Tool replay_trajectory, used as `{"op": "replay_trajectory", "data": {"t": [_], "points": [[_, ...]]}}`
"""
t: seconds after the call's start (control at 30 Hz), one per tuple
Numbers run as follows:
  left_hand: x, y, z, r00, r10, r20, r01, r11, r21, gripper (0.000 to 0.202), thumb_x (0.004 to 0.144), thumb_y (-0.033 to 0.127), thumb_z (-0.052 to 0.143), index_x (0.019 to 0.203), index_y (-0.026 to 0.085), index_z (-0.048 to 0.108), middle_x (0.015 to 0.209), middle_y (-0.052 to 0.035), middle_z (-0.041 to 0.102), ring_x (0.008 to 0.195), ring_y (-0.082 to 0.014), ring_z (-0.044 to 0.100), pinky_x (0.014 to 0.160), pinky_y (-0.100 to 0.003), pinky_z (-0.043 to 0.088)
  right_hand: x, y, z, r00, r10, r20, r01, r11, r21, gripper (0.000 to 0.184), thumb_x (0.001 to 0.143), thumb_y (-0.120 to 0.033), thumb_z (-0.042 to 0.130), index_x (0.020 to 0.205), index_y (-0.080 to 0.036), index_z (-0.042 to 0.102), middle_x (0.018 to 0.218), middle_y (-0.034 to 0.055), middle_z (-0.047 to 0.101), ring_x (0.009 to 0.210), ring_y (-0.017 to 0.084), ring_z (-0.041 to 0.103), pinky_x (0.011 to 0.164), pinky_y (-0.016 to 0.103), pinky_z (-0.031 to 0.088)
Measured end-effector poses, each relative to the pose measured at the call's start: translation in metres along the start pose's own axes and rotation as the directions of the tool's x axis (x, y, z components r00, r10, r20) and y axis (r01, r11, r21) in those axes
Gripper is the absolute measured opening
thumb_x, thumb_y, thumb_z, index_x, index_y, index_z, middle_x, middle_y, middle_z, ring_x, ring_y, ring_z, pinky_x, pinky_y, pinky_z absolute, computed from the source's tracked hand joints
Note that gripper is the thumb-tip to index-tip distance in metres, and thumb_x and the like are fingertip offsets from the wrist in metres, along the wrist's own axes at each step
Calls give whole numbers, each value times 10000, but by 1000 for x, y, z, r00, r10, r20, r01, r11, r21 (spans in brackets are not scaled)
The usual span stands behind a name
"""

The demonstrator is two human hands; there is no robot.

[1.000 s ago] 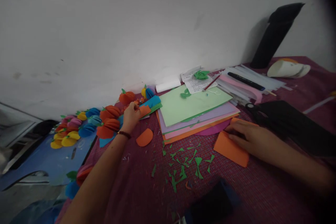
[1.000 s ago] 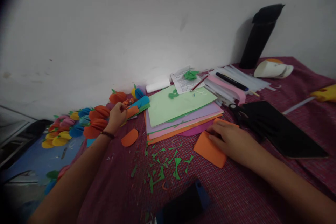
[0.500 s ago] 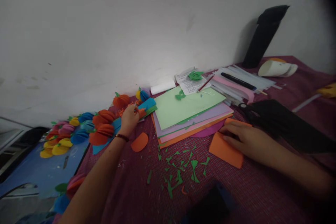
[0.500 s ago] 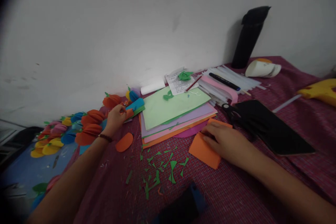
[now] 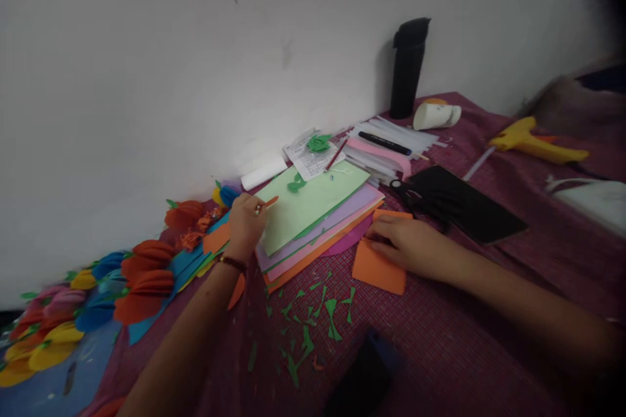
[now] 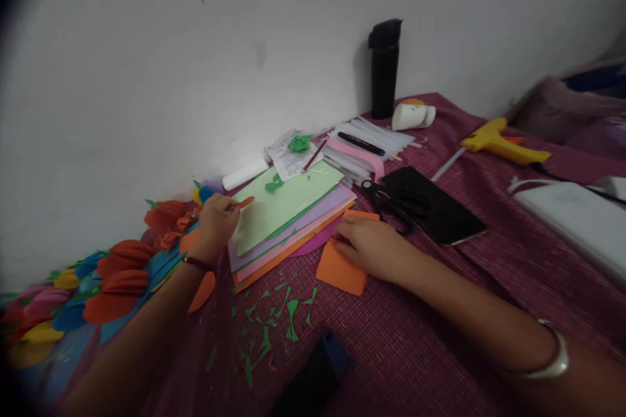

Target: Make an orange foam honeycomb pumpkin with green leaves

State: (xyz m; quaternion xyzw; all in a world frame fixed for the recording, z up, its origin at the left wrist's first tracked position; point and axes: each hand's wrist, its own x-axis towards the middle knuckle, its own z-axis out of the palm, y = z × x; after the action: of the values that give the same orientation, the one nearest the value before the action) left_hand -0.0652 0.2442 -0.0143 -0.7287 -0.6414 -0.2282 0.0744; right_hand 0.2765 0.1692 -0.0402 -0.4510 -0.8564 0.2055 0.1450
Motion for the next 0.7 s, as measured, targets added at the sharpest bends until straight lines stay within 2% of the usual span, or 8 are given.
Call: {"op": "replay_trajectory", "data": {"t": [0.1,0.2,0.27,0.33,0.43,0.5,0.6,0.7], "points": [[4,26,8,999,24,36,-22,999,-47,111,816,225,575,869,179,661,802,-66,605,865,-263,599,811,-390,468,-1,-3,-4,1000,11,2,-11,1000,-6,247,940,-258,467,998,-147,681,990,101,674,888,208,647,791,301,473],[-7,54,8,991,82,101,-68,988,-136,357,820,287,603,1152,158,587,886,-59,622,778,-220,607,734,-361,498,-1,-6,-9,999,36,3,-36,999,-7,231,925,-217,475,1005,-135,675,995,107,695,893,206,654,774,279,457],[-20,77,4,968,170,182,-130,968,-217,379,830,313,606,1173,158,570,933,-65,634,723,-191,614,650,-323,513,-1,-7,-12,998,56,-1,-56,998,-14,243,919,-166,448,993,-136,677,1002,112,709,918,210,659,773,272,446],[-35,102,-1,912,304,274,-220,928,-300,325,828,310,622,1121,172,600,982,-77,653,788,-195,642,661,-313,533,-1,-7,-14,997,74,-19,-75,997,-23,264,912,-131,427,1002,-138,674,1016,117,719,941,216,662,776,272,436],[-51,138,-6,777,497,385,-349,851,-393,317,779,227,674,1091,200,629,1096,-88,669,1016,-231,634,882,-364,528,-2,-5,-15,993,105,-58,-106,994,-15,308,906,-111,419,1115,-147,643,1046,119,729,935,214,672,750,271,424],[-56,156,-3,707,558,436,-392,821,-415,375,744,185,694,1113,185,624,1155,-109,664,1115,-259,601,990,-411,479,-2,-3,-16,989,122,-84,-123,992,-8,336,912,-120,411,1178,-147,614,1048,127,733,917,219,677,717,276,414],[-54,173,5,649,583,489,-418,810,-411,499,695,168,717,1176,156,586,1242,-148,631,1213,-302,548,1065,-474,416,-1,1,-15,984,144,-102,-145,989,-1,321,921,-150,410,1175,-126,605,1030,153,733,888,234,678,673,287,398],[-46,180,13,618,582,529,-423,813,-400,586,635,148,733,1195,126,560,1313,-190,585,1264,-328,505,1084,-496,385,0,3,-15,983,152,-100,-151,988,24,301,920,-158,420,1149,-125,613,1028,156,733,876,232,677,661,286,393]]}}
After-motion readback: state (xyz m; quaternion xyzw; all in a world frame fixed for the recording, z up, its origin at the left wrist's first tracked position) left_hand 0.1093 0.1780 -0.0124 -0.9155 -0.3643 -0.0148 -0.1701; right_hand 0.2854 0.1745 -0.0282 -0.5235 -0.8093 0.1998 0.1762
